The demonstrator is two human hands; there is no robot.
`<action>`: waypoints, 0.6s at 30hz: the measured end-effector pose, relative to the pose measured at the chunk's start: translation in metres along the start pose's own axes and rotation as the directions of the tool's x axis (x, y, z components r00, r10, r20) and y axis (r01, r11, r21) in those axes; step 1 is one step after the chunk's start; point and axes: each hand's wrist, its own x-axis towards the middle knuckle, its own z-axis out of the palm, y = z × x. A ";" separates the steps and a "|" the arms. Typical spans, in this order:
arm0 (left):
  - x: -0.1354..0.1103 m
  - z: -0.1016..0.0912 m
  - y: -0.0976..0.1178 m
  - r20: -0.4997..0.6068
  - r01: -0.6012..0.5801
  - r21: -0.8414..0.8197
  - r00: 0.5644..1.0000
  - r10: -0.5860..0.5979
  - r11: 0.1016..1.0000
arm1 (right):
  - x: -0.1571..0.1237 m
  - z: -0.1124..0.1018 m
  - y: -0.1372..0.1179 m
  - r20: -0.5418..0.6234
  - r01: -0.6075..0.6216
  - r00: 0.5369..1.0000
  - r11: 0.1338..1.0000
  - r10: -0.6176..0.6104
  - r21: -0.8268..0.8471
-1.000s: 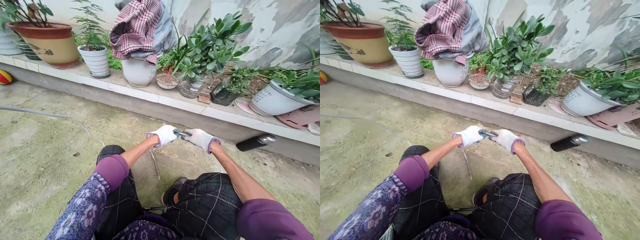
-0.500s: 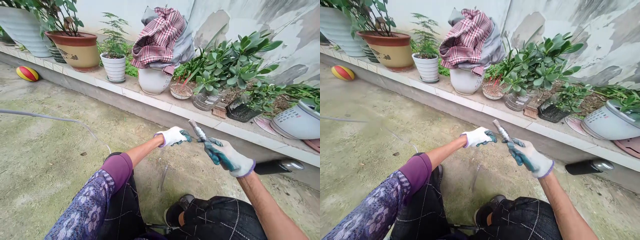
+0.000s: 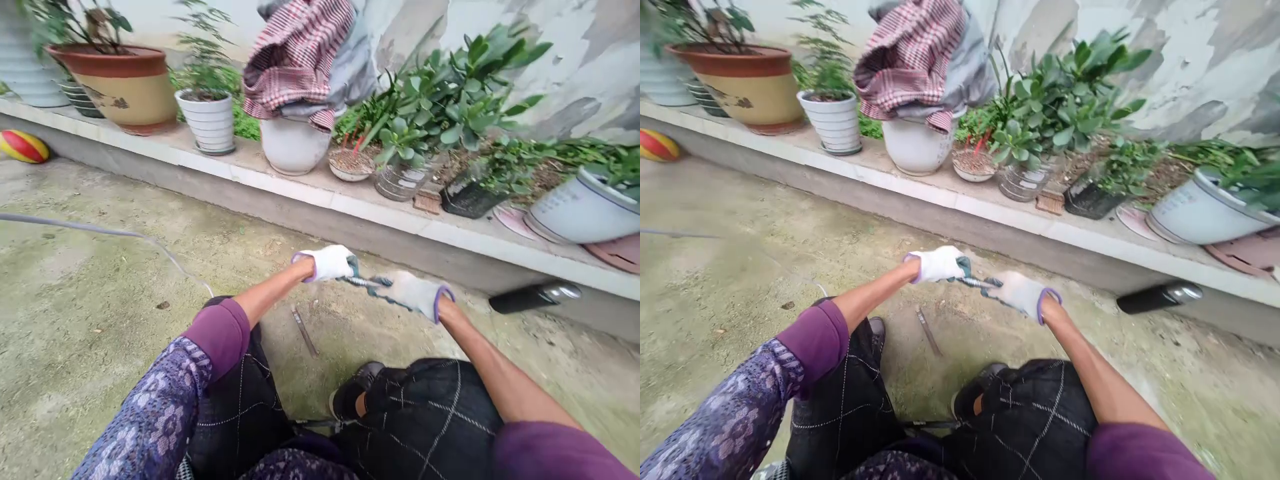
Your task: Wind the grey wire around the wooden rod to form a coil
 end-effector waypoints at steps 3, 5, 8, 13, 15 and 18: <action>-0.001 -0.001 0.005 -0.015 0.026 -0.119 0.999 -0.028 0.993 | 0.001 -0.013 0.011 -0.162 -0.040 0.986 0.999 0.042 0.017; 0.004 -0.002 0.008 -0.019 0.049 -0.255 0.998 -0.056 0.966 | -0.002 -0.022 0.015 -0.240 -0.096 0.963 0.989 0.121 0.111; 0.012 -0.001 0.011 -0.013 0.044 -0.359 0.999 -0.052 0.932 | -0.011 -0.029 0.012 -0.265 -0.088 0.942 0.912 0.207 0.401; 0.017 0.005 0.012 0.021 0.040 -0.383 0.999 -0.034 0.923 | -0.026 -0.026 0.002 -0.128 0.022 0.986 0.676 0.107 0.737; 0.018 0.008 0.012 0.030 0.037 -0.376 0.999 -0.028 0.926 | -0.030 -0.023 0.002 -0.093 0.070 0.996 0.621 0.006 0.781; 0.016 0.012 0.015 0.089 0.025 -0.366 0.996 0.008 0.930 | -0.030 -0.020 0.005 -0.098 0.110 0.994 0.574 -0.052 0.812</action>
